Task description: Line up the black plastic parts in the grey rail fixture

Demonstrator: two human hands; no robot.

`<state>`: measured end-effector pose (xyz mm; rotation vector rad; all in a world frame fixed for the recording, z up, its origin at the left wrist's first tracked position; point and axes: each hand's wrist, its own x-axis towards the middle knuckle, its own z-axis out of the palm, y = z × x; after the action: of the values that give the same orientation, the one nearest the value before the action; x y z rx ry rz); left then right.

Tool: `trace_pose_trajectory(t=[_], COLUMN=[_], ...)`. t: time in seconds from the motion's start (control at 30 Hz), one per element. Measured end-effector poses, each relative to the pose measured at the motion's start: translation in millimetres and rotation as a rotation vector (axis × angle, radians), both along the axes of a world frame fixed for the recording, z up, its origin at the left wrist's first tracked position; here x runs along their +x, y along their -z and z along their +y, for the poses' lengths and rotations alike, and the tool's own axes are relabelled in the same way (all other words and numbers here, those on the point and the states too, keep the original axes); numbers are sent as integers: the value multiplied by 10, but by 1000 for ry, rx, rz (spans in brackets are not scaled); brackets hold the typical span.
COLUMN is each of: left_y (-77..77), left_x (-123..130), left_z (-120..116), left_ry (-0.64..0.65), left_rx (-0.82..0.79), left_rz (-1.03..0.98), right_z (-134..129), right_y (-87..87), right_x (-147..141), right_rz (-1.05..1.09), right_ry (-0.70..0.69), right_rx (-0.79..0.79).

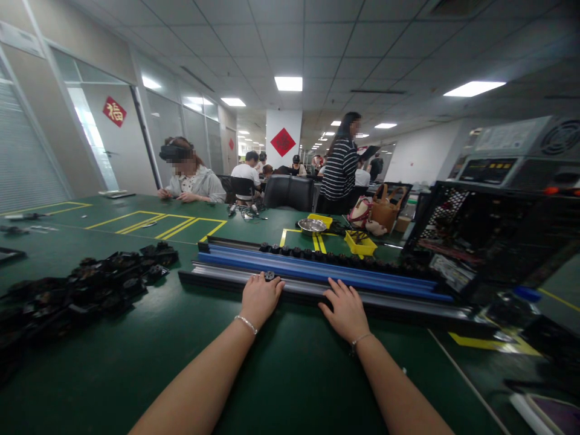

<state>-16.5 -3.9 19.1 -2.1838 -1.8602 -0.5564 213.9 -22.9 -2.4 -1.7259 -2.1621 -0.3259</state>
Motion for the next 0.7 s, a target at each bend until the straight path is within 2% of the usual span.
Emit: trace_pose_trajectory(t=[0.7], left_y=[78], left_x=[-165], left_z=[80], left_ry=[-27], left_rx=[81], left_rz=[20], right_z=[13], right_y=[3], right_x=[-2], right_rz=[-24], right_ry=[5], right_rx=[0])
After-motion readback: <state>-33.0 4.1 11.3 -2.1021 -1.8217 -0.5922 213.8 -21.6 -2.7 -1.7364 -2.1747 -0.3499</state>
